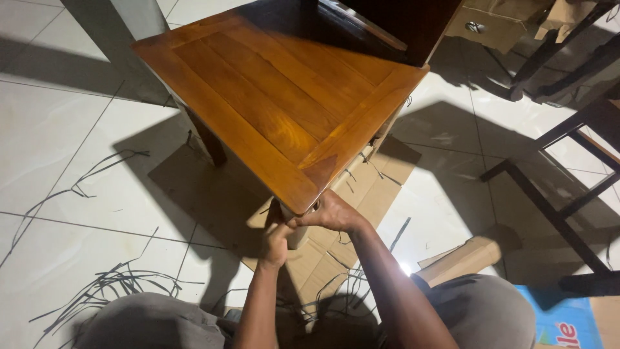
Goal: Securing protective wrapping on a wooden chair leg using plastic ties
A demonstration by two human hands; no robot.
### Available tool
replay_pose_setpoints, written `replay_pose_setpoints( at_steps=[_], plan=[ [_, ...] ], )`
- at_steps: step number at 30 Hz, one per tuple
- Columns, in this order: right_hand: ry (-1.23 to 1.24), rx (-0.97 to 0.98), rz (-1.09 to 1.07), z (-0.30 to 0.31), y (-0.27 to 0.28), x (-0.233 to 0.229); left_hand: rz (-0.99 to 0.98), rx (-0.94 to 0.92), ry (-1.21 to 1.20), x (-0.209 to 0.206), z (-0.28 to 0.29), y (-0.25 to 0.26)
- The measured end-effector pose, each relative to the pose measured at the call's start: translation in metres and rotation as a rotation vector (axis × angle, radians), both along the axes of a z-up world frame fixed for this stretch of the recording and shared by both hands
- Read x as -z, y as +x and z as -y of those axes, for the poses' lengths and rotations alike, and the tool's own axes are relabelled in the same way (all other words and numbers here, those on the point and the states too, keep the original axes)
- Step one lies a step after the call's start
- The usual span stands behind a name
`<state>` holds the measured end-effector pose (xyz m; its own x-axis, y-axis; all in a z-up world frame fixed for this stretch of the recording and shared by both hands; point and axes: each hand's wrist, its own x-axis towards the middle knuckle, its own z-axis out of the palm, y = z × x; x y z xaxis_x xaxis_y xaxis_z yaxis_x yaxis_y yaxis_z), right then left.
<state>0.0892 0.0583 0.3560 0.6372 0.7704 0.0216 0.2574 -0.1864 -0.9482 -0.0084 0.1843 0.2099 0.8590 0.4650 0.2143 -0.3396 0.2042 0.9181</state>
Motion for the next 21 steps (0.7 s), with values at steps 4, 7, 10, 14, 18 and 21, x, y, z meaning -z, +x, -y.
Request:
replay_pose_setpoints(
  at_steps=[4, 7, 10, 14, 18, 21],
  plan=[
    [0.026, -0.004, -0.033, 0.003, 0.004, 0.012, -0.136, -0.355, 0.657, 0.196, -0.03, 0.035],
    [0.06, -0.005, -0.054, -0.001, -0.001, 0.008, 0.119, -0.575, 0.929, 0.04, -0.012, 0.019],
    [-0.012, 0.091, 0.05, -0.007, -0.009, -0.005, 0.083, -0.486, 0.098, 0.029, -0.002, 0.016],
    [-0.063, 0.19, 0.125, -0.007, -0.017, -0.002, -0.2, -0.725, 0.172, 0.067, -0.014, 0.017],
    [-0.103, 0.271, 0.175, -0.01, -0.028, -0.009, -0.265, -0.814, 0.262, 0.065, -0.009, 0.009],
    [-0.096, 0.358, 0.191, -0.009, -0.023, 0.027, -0.241, -0.798, 0.204, -0.016, 0.015, -0.001]
  ],
)
